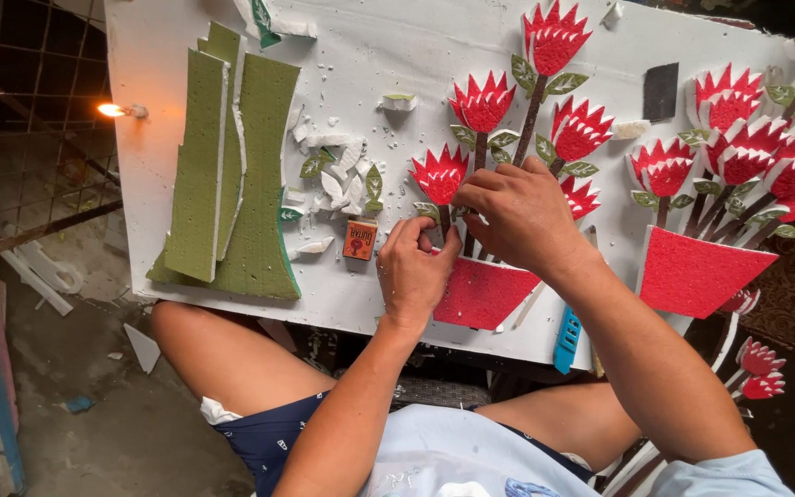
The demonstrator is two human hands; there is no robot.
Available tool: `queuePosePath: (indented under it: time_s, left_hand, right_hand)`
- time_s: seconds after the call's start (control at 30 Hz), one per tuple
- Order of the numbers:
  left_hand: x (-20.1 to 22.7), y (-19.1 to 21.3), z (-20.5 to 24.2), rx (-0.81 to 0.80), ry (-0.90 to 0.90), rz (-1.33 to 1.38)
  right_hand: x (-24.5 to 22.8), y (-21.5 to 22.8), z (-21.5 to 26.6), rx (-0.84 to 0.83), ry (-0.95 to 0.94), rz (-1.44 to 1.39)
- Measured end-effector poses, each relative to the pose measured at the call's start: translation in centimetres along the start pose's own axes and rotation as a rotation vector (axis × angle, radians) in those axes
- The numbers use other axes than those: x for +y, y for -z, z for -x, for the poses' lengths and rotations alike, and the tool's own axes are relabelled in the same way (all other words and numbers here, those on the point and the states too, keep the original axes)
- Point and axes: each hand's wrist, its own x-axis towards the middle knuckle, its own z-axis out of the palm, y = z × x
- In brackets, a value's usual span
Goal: The person is decorating foam flower pots by cutting small pieces of white foam and attaching them to the pots, occasionally using a candle flame for heat.
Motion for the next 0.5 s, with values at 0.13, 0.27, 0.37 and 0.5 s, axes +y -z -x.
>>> queuePosePath:
  time_s: [0.13,0.27,0.37,0.5]
  left_hand:
    - [0.06,0.02,-0.05,-0.006,0.005,0.012]
    - [-0.07,-0.1,-0.02,0.003,0.004,0.014]
    - [-0.15,-0.3,0.03,0.016,-0.005,0.004]
    - [-0.09,-0.45,0.1,0.032,-0.013,0.002]
  right_hand:
    - [-0.3,0.59,-0.37,-0.044,-0.03,0.023]
    - [-0.59,1.01,-0.92,-0.127,-0.055,0.052]
    - [-0.48,0.87,-1.03,-0.144,-0.057,0.071]
    - [-0.47,0.99,-0.97,-0.134,-0.054,0.062]
